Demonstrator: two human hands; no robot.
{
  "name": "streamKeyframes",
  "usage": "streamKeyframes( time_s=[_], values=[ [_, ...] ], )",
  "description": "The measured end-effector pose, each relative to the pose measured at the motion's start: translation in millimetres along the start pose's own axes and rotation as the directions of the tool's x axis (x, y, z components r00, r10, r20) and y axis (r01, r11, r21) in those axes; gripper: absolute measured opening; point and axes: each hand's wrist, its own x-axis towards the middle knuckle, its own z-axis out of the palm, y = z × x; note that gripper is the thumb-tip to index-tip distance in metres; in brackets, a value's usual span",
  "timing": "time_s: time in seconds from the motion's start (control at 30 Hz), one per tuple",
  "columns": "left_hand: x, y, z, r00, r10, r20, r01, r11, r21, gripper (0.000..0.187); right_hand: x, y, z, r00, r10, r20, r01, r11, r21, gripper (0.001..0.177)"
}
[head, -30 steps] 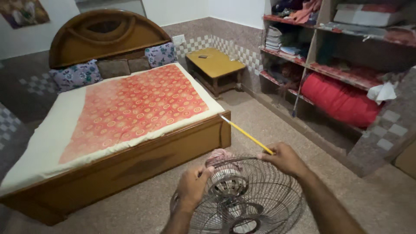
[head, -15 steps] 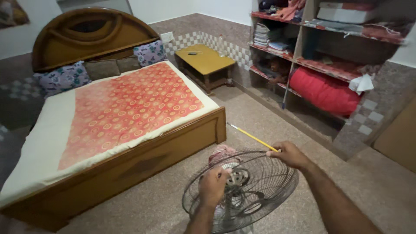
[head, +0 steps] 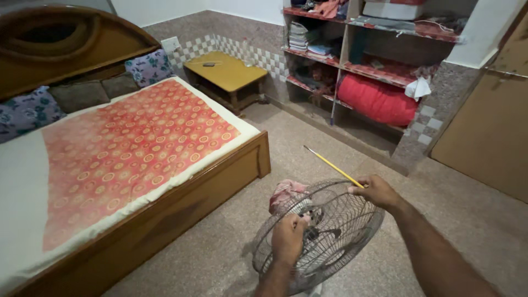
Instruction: The person assembles a standing fan by attaching a fan blade to the motor hub and securing it with a screwdriver. They then attach the front wire cage to the fan assembly and tighten it in place.
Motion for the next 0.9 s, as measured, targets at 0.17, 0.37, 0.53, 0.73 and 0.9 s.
streamKeyframes(
  time_s=[0.17, 0.37, 0.53, 0.73, 0.9],
  values=[
    [-2.8, 4.2, -3.5, 0.999, 0.026, -0.028, -0.025, 0.999, 0.035, 0.039, -16.4, -11.8, 1.8, 1.000, 0.023, -0.016, -0.024, 0.999, -0.040, 0.035],
    [-9.1, 4.6, 0.8, 0.998, -0.001, -0.061, 0.009, 0.991, 0.130, 0.042, -36.5, -18.5, 4.3, 0.988, 0.146, -0.052, -0.137, 0.980, 0.145, 0.032],
    [-3.1, 1.5, -13.2, 0.994, -0.065, -0.089, 0.085, 0.967, 0.241, 0.042, -40.3, -3.6, 1.8, 0.957, 0.249, -0.150, -0.198, 0.936, 0.289, 0.026],
    [4.9, -6.1, -22.6, 0.994, -0.086, -0.067, 0.095, 0.987, 0.133, 0.040, -29.0, 36.3, 2.8, 0.929, 0.344, -0.136, -0.251, 0.856, 0.451, 0.027],
    [1.4, -4.3, -28.5, 0.995, -0.070, -0.072, 0.077, 0.991, 0.108, 0.039, -14.4, 50.2, 8.8, 0.944, 0.295, -0.150, -0.210, 0.884, 0.419, 0.023]
  ],
)
